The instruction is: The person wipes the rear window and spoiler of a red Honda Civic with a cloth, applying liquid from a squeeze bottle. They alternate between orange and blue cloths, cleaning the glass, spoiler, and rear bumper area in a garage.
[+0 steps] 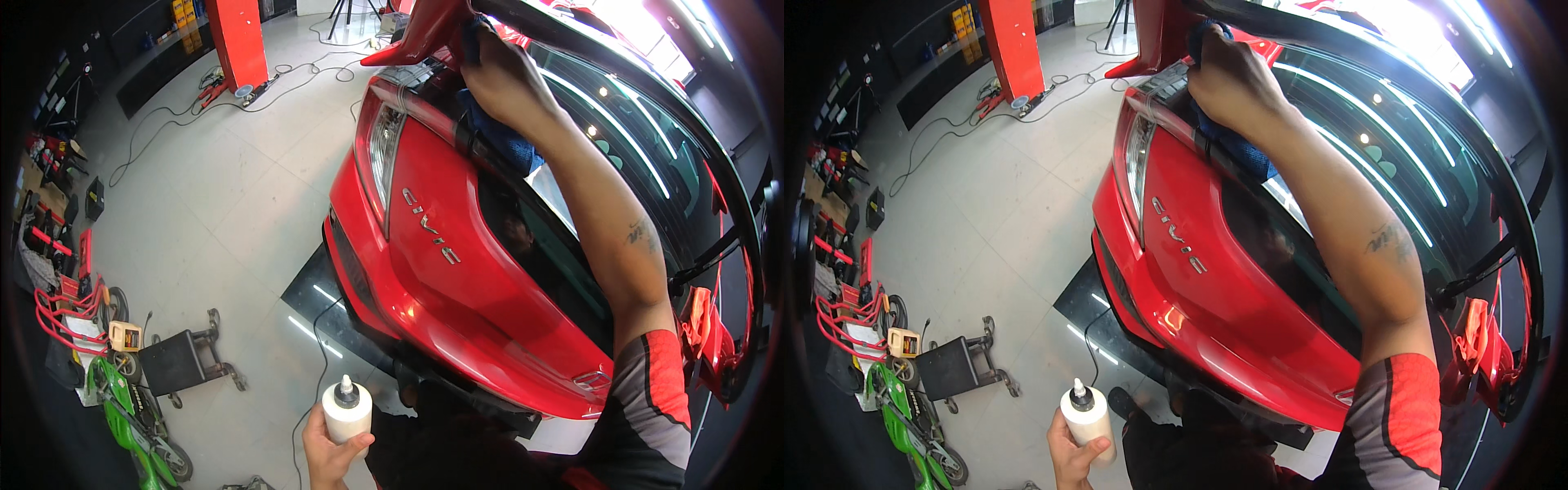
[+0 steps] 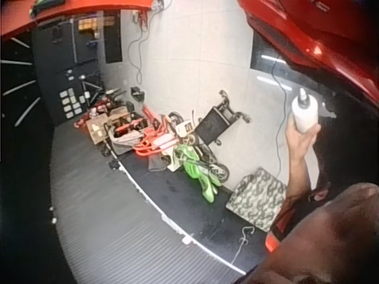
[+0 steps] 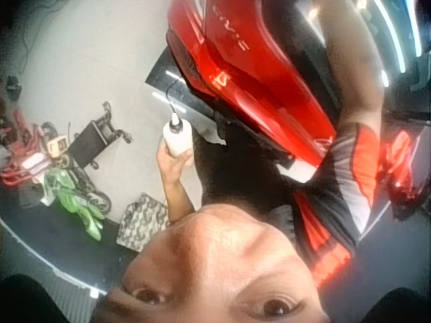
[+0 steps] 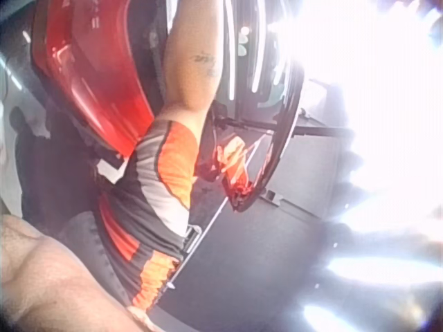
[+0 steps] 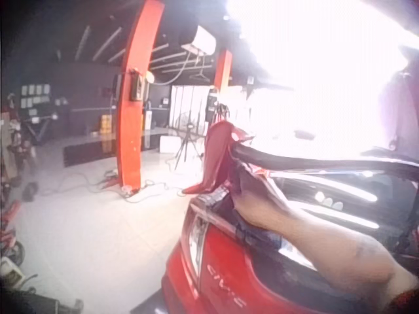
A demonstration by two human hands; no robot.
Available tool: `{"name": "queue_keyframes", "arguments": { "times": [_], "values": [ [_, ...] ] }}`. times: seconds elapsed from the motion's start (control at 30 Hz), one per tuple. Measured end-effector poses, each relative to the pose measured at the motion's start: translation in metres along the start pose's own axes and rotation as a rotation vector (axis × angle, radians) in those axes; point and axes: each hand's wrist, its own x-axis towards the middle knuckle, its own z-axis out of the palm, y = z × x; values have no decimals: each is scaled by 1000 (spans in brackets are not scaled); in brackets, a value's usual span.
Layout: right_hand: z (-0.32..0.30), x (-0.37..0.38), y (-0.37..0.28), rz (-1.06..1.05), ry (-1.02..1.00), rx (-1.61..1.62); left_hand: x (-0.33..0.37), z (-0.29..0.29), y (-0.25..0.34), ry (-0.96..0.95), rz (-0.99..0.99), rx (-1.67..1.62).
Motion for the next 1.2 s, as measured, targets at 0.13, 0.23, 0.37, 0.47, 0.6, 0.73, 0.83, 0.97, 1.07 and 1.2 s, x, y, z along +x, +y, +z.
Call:
{"name": "queue_keyframes", "arguments": {
  "times": [0.13, 0.23, 0.37, 0.47, 0.6, 0.73, 0.83, 0.97, 1.07, 1.2],
  "values": [
    [-5, 19, 25, -54, 16, 58, 5, -6, 6, -50, 2, 59],
    [-7, 1, 3, -37, -12, 31, 6, -6, 9, -41, 31, 7],
    [-13, -3, -10, 66, -19, 91, 9, -6, 13, -43, 13, 4],
    [-20, 9, 9, 91, -119, 121, 11, -8, 13, -73, 20, 41],
    [-8, -6, -2, 129, -37, 111, 13, -5, 16, -74, 33, 15],
    [-11, 10, 16, 58, -83, 115, 18, -6, 14, -54, 18, 28],
    [-11, 13, 31, -5, -82, 77, 21, -8, 20, -81, 36, 29],
    [-15, -6, -4, 117, -136, 52, 21, -8, 22, -55, 58, 8],
    [0, 16, 64, -95, -5, -2, 28, -2, 24, -99, 64, 15],
    [-3, 9, 39, 3, -58, 52, 28, -2, 20, -79, 77, -3]
  ]
}}
